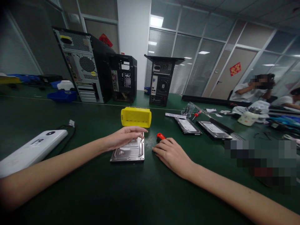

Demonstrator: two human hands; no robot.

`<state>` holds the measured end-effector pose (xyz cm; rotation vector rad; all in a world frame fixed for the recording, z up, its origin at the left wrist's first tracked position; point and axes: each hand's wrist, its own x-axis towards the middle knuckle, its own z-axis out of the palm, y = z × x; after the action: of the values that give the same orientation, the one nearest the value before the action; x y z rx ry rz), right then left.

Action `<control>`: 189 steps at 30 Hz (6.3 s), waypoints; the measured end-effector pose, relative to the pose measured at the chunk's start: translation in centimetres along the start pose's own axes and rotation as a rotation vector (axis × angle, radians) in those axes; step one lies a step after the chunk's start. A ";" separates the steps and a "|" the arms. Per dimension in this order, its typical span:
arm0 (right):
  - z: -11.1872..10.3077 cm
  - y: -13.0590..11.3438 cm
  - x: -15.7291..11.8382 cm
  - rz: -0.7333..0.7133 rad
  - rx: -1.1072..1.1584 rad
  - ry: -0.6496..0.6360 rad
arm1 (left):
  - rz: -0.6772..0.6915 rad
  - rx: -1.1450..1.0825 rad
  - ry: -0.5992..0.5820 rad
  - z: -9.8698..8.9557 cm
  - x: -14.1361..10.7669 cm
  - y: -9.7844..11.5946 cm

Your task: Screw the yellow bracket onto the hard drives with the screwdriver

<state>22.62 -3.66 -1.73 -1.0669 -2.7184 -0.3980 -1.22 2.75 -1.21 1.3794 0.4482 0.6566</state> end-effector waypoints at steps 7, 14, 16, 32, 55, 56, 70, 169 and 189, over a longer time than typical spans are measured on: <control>0.6 0.2 0.5 -0.007 0.015 0.043 | 0.013 0.055 -0.011 0.2 0.0 0.1; 0.2 -0.3 0.5 -0.067 0.032 0.091 | 0.019 0.040 -0.003 0.3 0.0 0.1; -0.4 -0.8 0.6 -0.119 0.051 0.110 | 0.020 0.024 -0.004 0.3 0.0 0.0; -0.9 -2.8 1.6 -0.414 -0.216 0.286 | 0.033 0.016 0.006 0.1 0.0 -0.1; 0.2 -2.4 1.1 -0.289 0.044 0.223 | 0.047 0.007 0.001 0.0 -0.1 -0.2; 0.2 -2.4 1.1 -0.293 0.038 0.227 | 0.047 0.005 0.001 0.0 0.0 -0.2; -0.2 -2.4 0.8 -0.337 0.010 0.226 | 0.050 -0.019 0.002 0.1 0.1 -0.2; -0.2 -0.8 0.9 -0.096 0.524 0.213 | 0.054 0.123 0.121 0.5 -0.2 -0.1; -2.0 1.3 5.5 0.420 0.764 -0.137 | 0.057 0.365 0.253 1.9 -0.5 0.1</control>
<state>19.72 0.14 1.90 -1.3666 -2.2878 0.7356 -0.37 1.05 -0.83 1.6642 0.7614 0.8299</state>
